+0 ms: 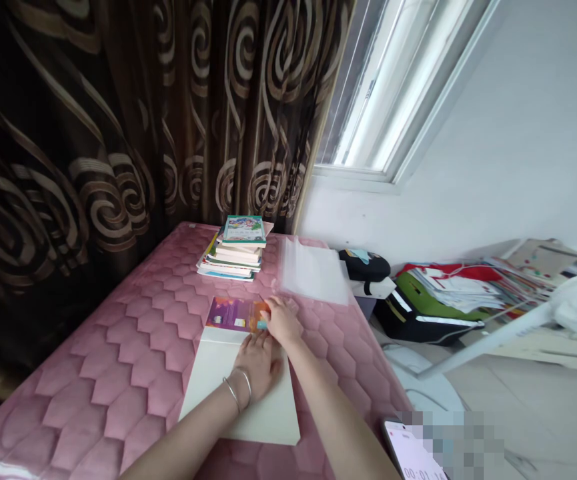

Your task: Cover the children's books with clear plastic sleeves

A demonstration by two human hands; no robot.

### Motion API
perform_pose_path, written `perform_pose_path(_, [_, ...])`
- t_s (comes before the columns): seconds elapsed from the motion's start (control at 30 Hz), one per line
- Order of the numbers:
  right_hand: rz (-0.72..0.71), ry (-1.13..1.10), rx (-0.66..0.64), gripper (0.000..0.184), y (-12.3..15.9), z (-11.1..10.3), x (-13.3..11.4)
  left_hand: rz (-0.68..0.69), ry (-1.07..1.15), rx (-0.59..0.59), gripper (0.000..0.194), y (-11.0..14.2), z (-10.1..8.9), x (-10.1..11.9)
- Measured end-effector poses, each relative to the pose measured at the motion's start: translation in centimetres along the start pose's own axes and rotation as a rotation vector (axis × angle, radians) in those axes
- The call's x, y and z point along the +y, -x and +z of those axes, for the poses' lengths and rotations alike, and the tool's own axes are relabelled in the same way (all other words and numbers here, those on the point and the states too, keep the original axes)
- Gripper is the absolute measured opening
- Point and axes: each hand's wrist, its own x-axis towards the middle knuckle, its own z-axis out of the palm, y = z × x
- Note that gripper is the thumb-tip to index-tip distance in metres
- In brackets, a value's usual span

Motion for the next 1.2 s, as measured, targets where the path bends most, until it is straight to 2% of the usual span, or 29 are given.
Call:
perform_pose_path(0.1, [-0.059,-0.008,-0.06,0.041,0.7,0.6,-0.4,-0.09,0.009,-0.007,0.055,-1.4,-1.4,-1.4])
perform_pose_path(0.17, [-0.054,0.001,-0.088,0.044,0.9,0.8,-0.6,-0.151,-0.057,-0.001,0.059,-2.7,-2.4,-3.2])
perform_pose_path(0.27, [-0.023,0.029,-0.162,0.047,0.7,0.8,-1.5,-0.172,-0.097,-0.028,0.059,-4.2,-3.5,-6.0])
perform_pose_path(0.37, [-0.088,-0.01,-0.186,0.048,0.4,0.9,-3.2,-0.144,-0.112,-0.032,0.061,-4.8,-3.6,-7.6])
perform_pose_path(0.5, [-0.197,-0.113,-0.226,0.05,0.4,1.2,-4.7,-0.12,-0.119,-0.039,0.063,-4.7,-3.3,-8.3])
perform_pose_path(0.6, [-0.153,-0.086,-0.245,0.053,0.7,0.9,-4.3,-0.135,-0.114,-0.031,0.067,-4.5,-3.6,-8.8])
perform_pose_path(0.77, [-0.053,-0.02,-0.224,0.054,1.1,0.5,-2.3,-0.292,-0.14,0.019,0.076,-3.7,-4.7,-10.6])
perform_pose_path(0.9, [-0.021,0.02,-0.208,0.053,1.2,0.4,-1.8,-0.375,-0.173,0.027,0.078,-2.9,-5.8,-12.2])
perform_pose_path(1.0, [-0.032,0.054,-0.197,0.051,1.1,-0.1,-2.3,-0.438,-0.213,0.043,0.076,-2.5,-6.4,-12.0])
perform_pose_path(1.1, [-0.054,0.081,-0.188,0.048,0.9,-0.8,-3.0,-0.468,-0.326,0.133,0.064,-1.2,-5.9,-9.9])
perform_pose_path(1.17, [-0.057,0.09,-0.18,0.046,0.6,-1.1,-3.4,-0.362,-0.396,0.158,0.056,0.8,-4.6,-7.7])
perform_pose_path(1.2, [-0.057,0.085,-0.174,0.046,0.4,-1.2,-3.6,-0.231,-0.394,0.114,0.053,2.1,-3.6,-6.6])
